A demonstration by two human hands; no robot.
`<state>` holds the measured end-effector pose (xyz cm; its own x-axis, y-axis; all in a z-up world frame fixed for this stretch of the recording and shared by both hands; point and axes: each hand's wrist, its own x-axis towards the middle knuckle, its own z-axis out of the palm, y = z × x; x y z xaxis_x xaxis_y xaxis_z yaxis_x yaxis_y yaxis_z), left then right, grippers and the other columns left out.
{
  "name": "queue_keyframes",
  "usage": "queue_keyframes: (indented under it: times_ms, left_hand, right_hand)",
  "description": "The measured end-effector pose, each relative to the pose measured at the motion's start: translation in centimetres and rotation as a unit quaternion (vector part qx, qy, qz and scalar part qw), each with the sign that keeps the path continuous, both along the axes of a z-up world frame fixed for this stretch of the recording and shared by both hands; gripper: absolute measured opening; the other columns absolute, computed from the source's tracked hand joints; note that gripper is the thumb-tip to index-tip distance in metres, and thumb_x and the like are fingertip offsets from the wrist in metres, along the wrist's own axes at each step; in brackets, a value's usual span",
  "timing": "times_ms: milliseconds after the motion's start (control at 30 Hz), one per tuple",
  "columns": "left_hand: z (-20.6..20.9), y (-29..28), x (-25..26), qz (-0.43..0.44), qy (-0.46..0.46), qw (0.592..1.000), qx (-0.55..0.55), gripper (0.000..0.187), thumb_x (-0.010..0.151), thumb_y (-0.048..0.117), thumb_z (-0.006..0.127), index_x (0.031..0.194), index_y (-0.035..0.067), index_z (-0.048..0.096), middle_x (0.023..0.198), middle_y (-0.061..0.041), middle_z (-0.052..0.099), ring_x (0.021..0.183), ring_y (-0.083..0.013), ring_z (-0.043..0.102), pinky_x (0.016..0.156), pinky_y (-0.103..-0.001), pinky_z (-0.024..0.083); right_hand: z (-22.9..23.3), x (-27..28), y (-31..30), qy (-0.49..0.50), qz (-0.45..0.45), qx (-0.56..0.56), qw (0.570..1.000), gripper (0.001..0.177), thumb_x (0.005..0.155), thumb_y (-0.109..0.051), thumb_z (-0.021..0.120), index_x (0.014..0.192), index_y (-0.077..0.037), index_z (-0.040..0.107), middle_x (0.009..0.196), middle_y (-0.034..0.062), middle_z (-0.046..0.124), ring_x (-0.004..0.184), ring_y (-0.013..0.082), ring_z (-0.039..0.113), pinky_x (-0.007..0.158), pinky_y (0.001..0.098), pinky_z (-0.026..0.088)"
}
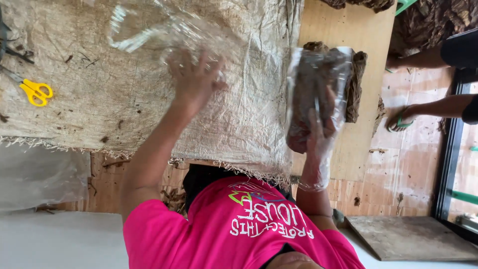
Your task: The person places dried leaf bundles into clear plastic bags, seals them, and sets them aside. The person then handles empty plastic bags, folding and arranging them on the work surface.
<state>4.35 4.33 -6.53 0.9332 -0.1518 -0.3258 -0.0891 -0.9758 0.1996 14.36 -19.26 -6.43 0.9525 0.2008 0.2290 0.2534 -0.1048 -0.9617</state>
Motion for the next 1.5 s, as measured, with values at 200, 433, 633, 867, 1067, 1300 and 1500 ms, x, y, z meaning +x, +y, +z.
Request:
queue_keyframes:
  times_ms: [200,433,633,867,1067,1300,1500]
  left_hand:
    - [-3.5,-3.3,-0.8,0.035,-0.228,0.889,-0.395,0.079,0.107,0.067,0.045,0.164,0.035,0.002,0.17,-0.02,-0.004,0.157,-0.0467,0.013,0.126,-0.07,0.022]
    - [-9.3,-11.9,-1.8,0.315,-0.001,0.457,-0.832,0.035,0.085,0.01,0.087,0.113,0.003,0.068,0.099,-0.018,0.073,0.094,-0.0317,0.074,0.082,-0.05,0.063]
    - [-9.8,-12.2,-2.6,0.315,-0.052,0.474,-0.821,0.03,0.084,0.007,0.086,0.11,0.008,0.071,0.098,-0.014,0.077,0.09,-0.0197,0.073,0.076,-0.04,0.064]
    - [-11.2,-12.1,-3.2,0.318,0.0,0.483,-0.816,0.029,0.088,0.016,0.085,0.112,0.01,0.07,0.096,-0.008,0.075,0.091,-0.0164,0.072,0.078,-0.036,0.063]
    - [-13.2,-13.7,-4.2,0.347,0.027,0.464,-0.815,0.044,0.084,0.037,0.09,0.114,0.01,0.073,0.096,-0.008,0.076,0.085,-0.017,0.073,0.073,-0.035,0.061]
    - [-5.6,-13.4,-5.5,0.393,-0.055,0.418,-0.817,0.028,0.078,0.015,0.092,0.098,0.005,0.075,0.084,-0.011,0.072,0.077,-0.0182,0.069,0.066,-0.035,0.058]
    - [-3.2,-9.2,-4.4,0.394,-0.102,0.376,-0.832,0.03,0.08,0.02,0.091,0.097,0.003,0.073,0.081,-0.012,0.07,0.071,-0.0206,0.068,0.064,-0.036,0.057]
  right_hand:
    - [-2.3,-10.0,-2.7,0.046,-0.055,0.043,0.996,0.049,0.103,-0.021,0.062,0.149,-0.011,0.05,0.155,0.013,0.048,0.144,0.0281,0.048,0.121,0.0442,0.044]
    - [-2.6,-15.9,-1.1,0.103,-0.008,0.142,0.985,0.05,0.1,-0.004,0.064,0.149,-0.002,0.051,0.147,0.0187,0.057,0.142,0.0278,0.049,0.12,0.0459,0.039]
    - [-7.1,-16.6,-1.2,0.18,-0.135,0.067,0.972,0.051,0.101,-0.016,0.07,0.146,-0.002,0.053,0.141,0.0221,0.061,0.134,0.0274,0.054,0.116,0.0487,0.041]
    - [-6.9,-15.5,-3.3,0.077,-0.069,0.042,0.994,0.052,0.093,-0.012,0.078,0.139,-0.002,0.054,0.125,0.0194,0.068,0.12,0.0246,0.062,0.108,0.0499,0.047]
    - [-2.2,-16.6,-2.3,0.131,-0.058,0.04,0.989,0.048,0.099,-0.024,0.075,0.14,-0.009,0.056,0.129,0.0158,0.066,0.117,0.0237,0.067,0.112,0.0419,0.048]
    - [-2.2,-16.2,-0.1,0.0,-0.05,0.05,0.997,0.053,0.085,-0.015,0.088,0.133,-0.005,0.066,0.128,0.0157,0.065,0.119,0.021,0.063,0.107,0.0408,0.05]
    - [0.5,-17.1,-0.7,0.056,0.116,0.08,0.988,0.075,0.088,-0.016,0.078,0.153,-0.008,0.041,0.151,0.0171,0.051,0.135,0.0275,0.052,0.112,0.0505,0.045]
